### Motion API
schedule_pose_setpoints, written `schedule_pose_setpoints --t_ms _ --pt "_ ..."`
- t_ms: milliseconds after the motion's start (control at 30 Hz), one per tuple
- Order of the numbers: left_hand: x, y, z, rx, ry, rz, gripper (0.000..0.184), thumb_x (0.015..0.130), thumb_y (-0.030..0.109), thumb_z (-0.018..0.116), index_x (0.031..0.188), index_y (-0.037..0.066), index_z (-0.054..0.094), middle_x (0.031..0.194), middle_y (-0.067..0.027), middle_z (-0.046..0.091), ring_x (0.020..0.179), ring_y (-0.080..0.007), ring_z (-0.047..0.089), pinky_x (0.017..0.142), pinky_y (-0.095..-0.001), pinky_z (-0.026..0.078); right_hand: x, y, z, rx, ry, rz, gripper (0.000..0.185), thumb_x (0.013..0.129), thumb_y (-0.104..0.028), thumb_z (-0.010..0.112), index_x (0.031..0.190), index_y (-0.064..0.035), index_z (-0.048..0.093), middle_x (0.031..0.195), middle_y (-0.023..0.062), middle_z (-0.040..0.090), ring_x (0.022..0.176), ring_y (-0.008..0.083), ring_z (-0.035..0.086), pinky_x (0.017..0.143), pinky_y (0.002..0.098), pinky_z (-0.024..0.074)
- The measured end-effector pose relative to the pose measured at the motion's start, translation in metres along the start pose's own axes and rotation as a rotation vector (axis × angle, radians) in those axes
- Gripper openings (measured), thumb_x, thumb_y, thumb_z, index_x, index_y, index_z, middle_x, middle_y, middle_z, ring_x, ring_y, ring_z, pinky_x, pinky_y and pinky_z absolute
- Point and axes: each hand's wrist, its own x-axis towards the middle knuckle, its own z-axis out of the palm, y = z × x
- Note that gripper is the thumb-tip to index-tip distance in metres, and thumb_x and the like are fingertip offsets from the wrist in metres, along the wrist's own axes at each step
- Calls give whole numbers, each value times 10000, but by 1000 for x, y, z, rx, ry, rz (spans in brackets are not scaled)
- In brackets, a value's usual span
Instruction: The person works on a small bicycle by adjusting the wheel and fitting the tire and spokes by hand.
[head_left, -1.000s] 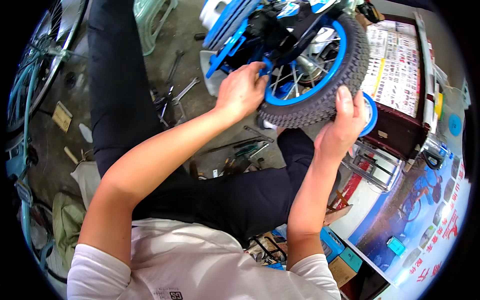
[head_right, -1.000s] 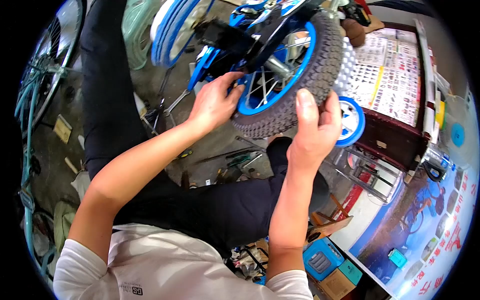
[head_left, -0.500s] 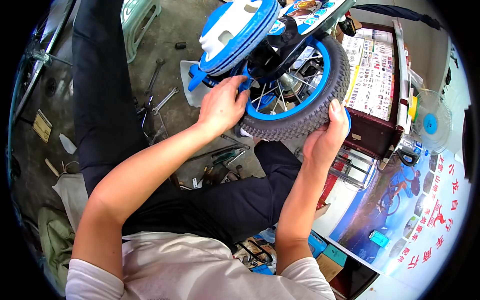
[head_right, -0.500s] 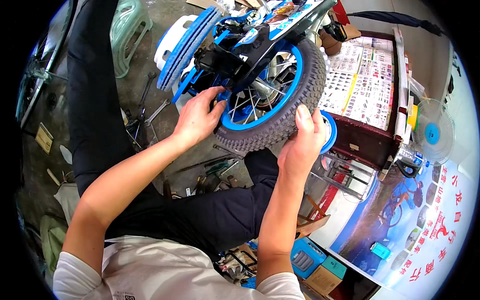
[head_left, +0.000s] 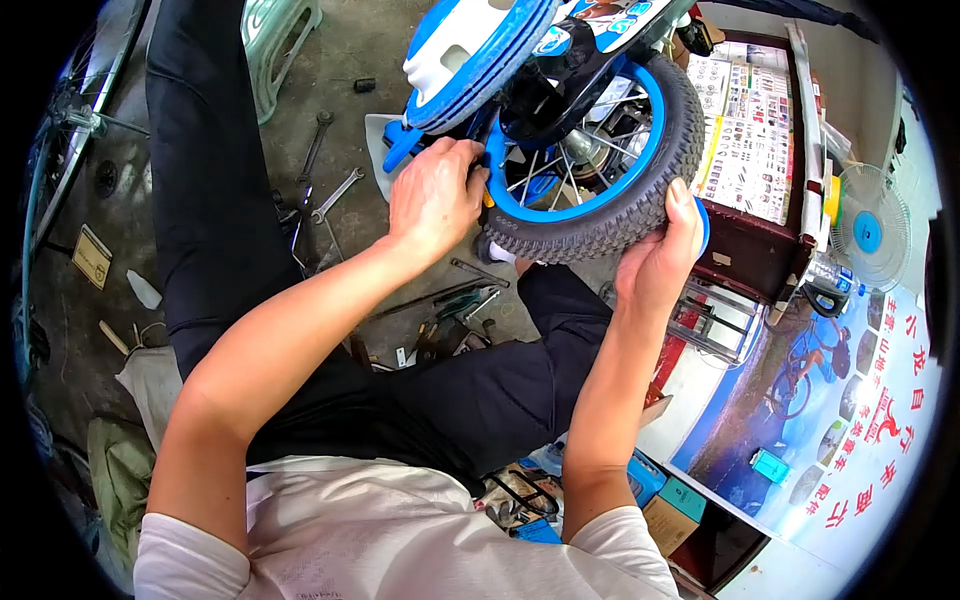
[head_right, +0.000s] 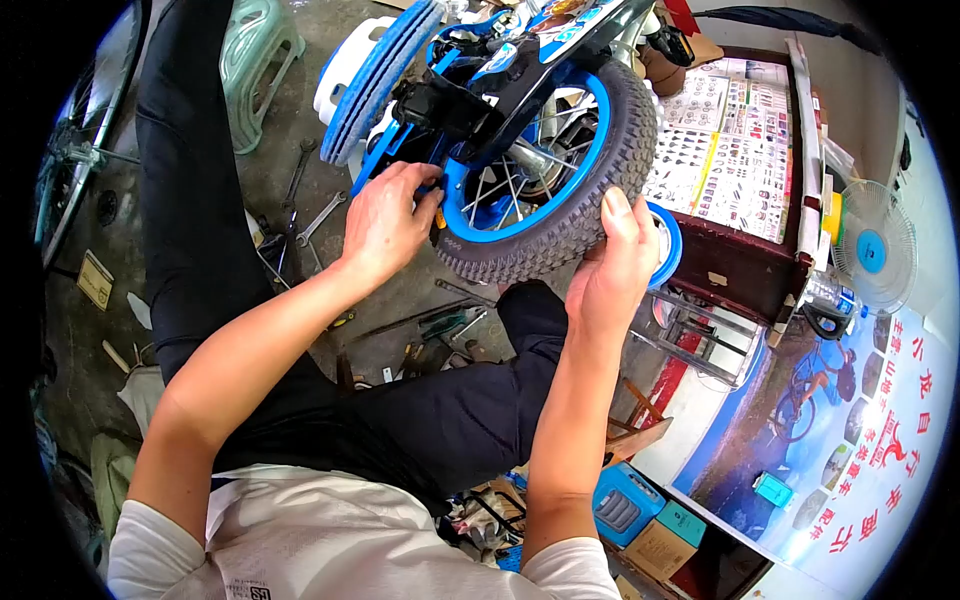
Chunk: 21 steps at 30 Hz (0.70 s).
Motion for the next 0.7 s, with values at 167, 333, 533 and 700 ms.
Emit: schedule_pose_setpoints --t_ms 167,333,533,700 --pt "10 -5 1 -44 -46 9 267 853 160 684 1102 65 695 1011 -124 682 971 -352 659 833 -463 522 1 1 0 3 -40 9 193 967 -124 554 1050 31 632 1036 78 661 968 130 619 921 299 485" --pt "16 -3 1 -75 -61 76 324 841 134 681 1158 65 673 1068 -117 699 975 -349 670 847 -448 528 1 0 6 50 -82 9 223 961 -150 564 1072 32 632 1040 73 662 968 129 619 914 298 479" --pt "26 6 -3 -49 -195 -15 320 840 108 671 1160 93 675 1012 -141 722 947 -340 684 823 -452 524 3 -1 8 73 -83 13 230 943 -143 615 1093 30 620 1025 47 650 923 92 590 858 251 458" --pt "28 6 6 -121 -227 -62 276 854 99 659 1129 94 687 934 -179 711 867 -344 696 776 -450 521 3 -2 12 53 -55 16 143 929 -133 675 985 -16 617 899 -15 612 786 23 521 710 184 417"
